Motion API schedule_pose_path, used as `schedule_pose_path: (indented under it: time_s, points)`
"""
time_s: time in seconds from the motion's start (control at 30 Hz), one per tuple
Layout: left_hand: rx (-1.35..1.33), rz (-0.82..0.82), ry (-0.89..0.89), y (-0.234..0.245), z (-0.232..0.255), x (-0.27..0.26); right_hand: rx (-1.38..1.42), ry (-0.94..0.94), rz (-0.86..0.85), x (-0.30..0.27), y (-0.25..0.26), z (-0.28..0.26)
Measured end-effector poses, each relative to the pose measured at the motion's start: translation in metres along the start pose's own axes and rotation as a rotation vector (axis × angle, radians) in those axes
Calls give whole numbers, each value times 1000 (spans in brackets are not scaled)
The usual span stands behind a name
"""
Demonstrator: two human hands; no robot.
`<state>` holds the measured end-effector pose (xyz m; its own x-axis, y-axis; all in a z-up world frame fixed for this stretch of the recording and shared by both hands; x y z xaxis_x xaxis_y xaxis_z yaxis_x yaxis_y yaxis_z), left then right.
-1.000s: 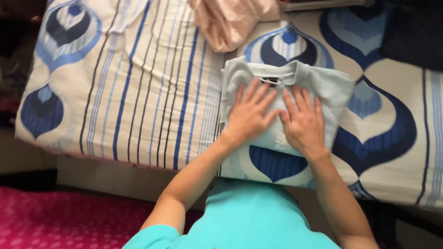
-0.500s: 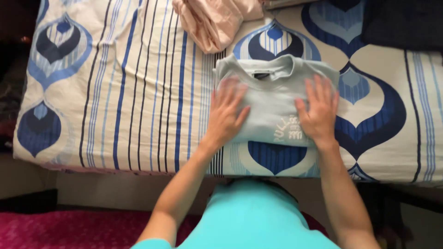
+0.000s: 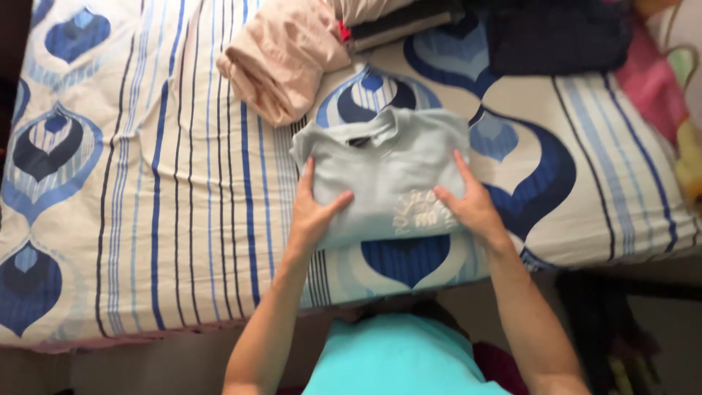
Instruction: Folding several items of clothing on a bed, including a hoodie and a button-down shirt.
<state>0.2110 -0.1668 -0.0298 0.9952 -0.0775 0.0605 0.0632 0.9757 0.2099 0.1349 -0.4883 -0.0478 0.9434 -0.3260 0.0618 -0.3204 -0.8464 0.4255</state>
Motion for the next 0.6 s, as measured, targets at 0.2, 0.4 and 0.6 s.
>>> schedule_pose_path:
  time_s: [0.2, 0.4, 0.6]
  points:
    - [-304, 11, 67, -28, 37, -13, 298, 53, -107, 9, 17, -6]
    - [-495, -112, -115, -100, 116, 1, 384, 25, -121, 40, 116, -22]
    - [-516, -226, -518, -180, 229, 91, 139, 463, 147, 116, 254, -104]
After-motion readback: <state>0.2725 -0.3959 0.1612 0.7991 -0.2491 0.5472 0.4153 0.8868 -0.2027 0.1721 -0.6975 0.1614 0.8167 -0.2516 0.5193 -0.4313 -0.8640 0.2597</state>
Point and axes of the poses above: each hand's wrist, its own x-axis towards the middle knuckle, its own y-axis out of the back of the hand, z = x × y, the point moved 8 cm from there along x, towards the middle knuckle, and after that the axes turned 3 degrees about z, right-handed, at the moved point
